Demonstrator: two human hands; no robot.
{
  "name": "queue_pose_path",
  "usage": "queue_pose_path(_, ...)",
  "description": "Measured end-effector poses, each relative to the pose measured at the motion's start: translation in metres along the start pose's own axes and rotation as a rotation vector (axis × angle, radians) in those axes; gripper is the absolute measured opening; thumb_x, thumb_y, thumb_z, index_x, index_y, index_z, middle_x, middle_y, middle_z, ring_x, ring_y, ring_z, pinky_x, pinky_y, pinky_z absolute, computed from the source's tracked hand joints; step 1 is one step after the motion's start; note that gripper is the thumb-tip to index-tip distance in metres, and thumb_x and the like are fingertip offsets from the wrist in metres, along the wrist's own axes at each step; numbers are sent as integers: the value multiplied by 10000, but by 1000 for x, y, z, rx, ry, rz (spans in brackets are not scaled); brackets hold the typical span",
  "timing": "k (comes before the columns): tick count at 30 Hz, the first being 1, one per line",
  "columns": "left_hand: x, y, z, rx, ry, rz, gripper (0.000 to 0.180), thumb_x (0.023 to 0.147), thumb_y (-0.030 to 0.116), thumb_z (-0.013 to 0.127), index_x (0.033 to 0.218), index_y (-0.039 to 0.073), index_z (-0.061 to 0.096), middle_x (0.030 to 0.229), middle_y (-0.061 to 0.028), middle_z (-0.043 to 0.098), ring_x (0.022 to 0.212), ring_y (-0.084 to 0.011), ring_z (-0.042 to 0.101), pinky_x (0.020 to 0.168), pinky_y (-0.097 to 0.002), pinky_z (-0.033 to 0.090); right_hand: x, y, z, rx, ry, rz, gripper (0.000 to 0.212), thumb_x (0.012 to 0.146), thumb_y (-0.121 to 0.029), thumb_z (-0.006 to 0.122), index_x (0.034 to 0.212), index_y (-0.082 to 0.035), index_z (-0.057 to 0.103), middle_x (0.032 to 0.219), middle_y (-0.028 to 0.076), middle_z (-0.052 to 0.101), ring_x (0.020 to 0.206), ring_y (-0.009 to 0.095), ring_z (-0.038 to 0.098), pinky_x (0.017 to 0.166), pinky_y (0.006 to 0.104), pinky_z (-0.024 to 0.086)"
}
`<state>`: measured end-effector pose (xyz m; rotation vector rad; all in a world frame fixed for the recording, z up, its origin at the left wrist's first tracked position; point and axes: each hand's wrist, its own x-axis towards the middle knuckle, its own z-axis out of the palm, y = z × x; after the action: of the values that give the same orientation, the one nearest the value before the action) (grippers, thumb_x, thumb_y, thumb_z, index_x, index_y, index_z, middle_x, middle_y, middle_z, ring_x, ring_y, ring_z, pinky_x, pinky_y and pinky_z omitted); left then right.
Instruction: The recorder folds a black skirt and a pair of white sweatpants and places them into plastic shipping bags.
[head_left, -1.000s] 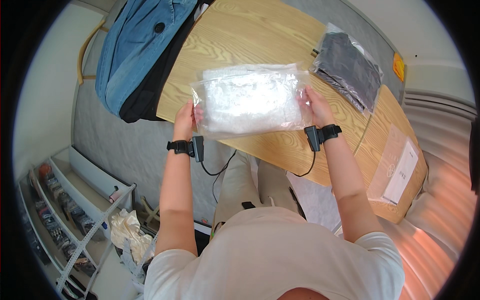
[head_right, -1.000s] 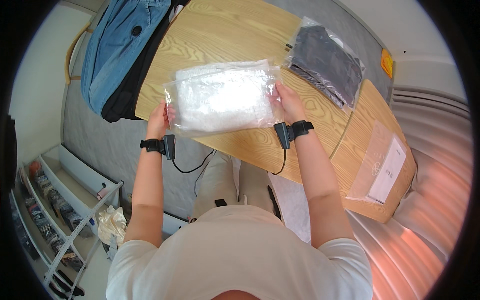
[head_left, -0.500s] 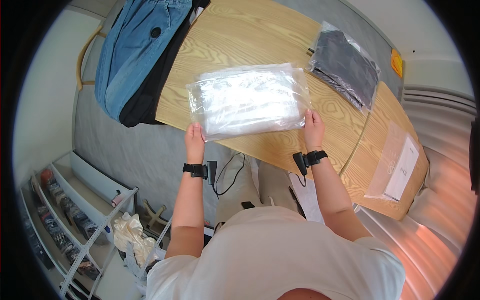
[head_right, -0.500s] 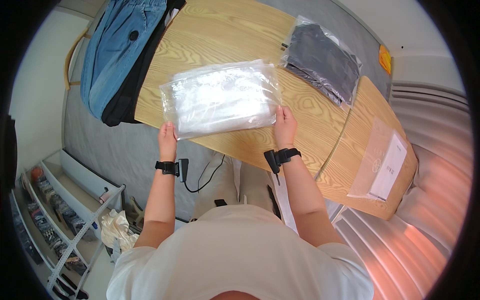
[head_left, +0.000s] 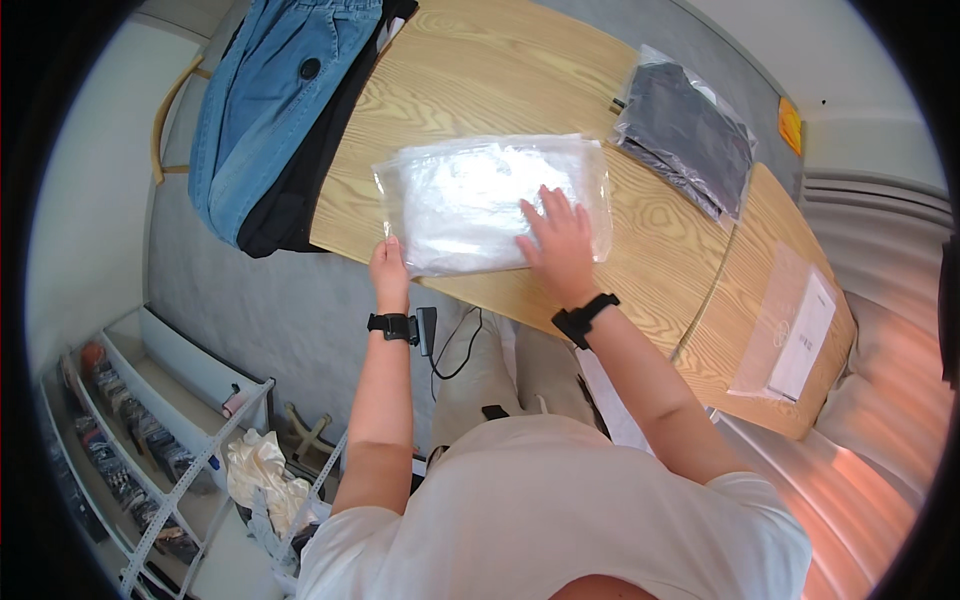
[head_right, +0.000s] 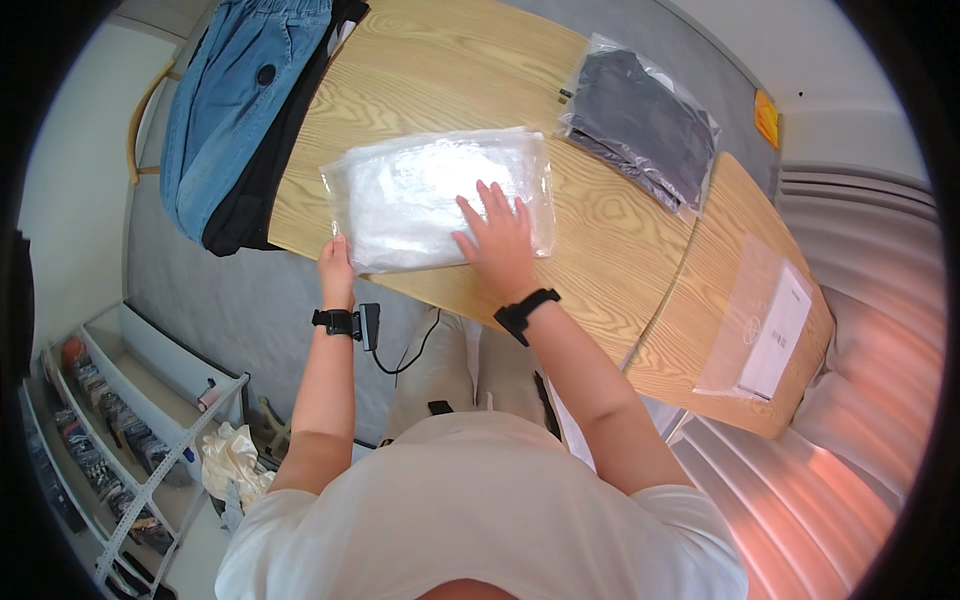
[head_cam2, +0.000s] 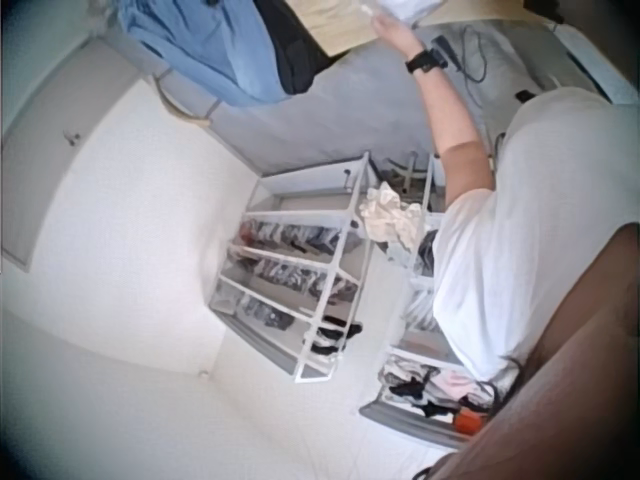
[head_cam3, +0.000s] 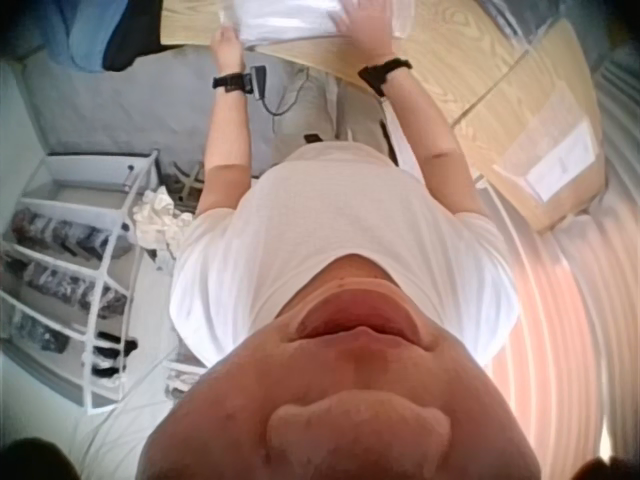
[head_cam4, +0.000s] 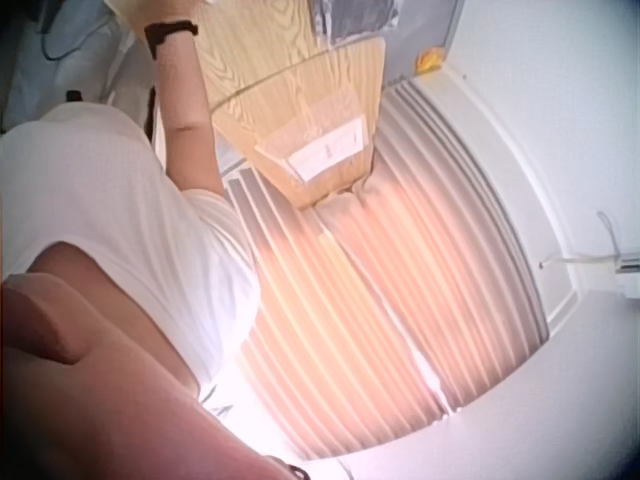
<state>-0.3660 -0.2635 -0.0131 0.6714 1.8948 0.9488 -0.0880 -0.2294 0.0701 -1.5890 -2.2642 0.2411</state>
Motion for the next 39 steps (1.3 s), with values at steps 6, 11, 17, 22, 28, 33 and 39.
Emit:
queue_pose_path(6,-49,87,30,726,9,886,517,861,240,545,1292,-11,407,1383,-227,368,1291,-392,321,1050,-490,266,15,1,22,-131,-1,116,488,814,-338,626,1271,-204,522,1393,149,389,1293,306,353,1025,496,293)
queue_pose_path(11,-32,106,60,1159,-341,1179,643,849,430,538,1375,100,370,1463,-111,300,1355,-282,261,1058,-521,232,26,5,29,-157,-41,108,534,819,-393,607,1304,-201,491,1410,164,363,1312,335,318,1037,483,281)
queue_pose_path(17,3,102,63,1205,-447,1227,722,796,574,528,1384,182,377,1477,-101,273,1364,-275,239,1040,-591,199,36,27,18,-165,-188,-51,603,816,-477,578,1349,-229,440,1445,146,312,1338,361,258,1037,583,207)
queue_pose_path(22,9,100,68,1196,-484,1188,714,799,582,518,1384,197,381,1480,-86,271,1374,-267,214,1034,-620,179,41,32,21,-149,-242,-37,625,787,-489,605,1350,-278,436,1453,152,288,1339,377,244,1012,643,199)
queue_pose_path(28,14,99,71,1188,-562,1125,701,805,572,518,1375,182,397,1482,-103,263,1374,-284,212,1020,-636,187,43,32,26,-115,-296,-9,625,787,-480,603,1350,-268,435,1454,153,281,1335,392,240,998,672,179)
queue_pose_path(33,17,102,75,1230,-604,1094,701,812,580,503,1387,199,376,1488,-91,252,1380,-272,196,1026,-630,179,45,34,30,-131,-316,1,617,793,-489,585,1349,-266,436,1450,154,283,1334,395,237,997,674,173)
queue_pose_path(39,20,100,78,1219,-612,1116,713,803,572,521,1389,194,372,1484,-95,257,1376,-278,204,1011,-644,184,45,34,32,-143,-300,9,607,793,-483,581,1342,-263,444,1448,144,288,1337,383,237,1001,666,174)
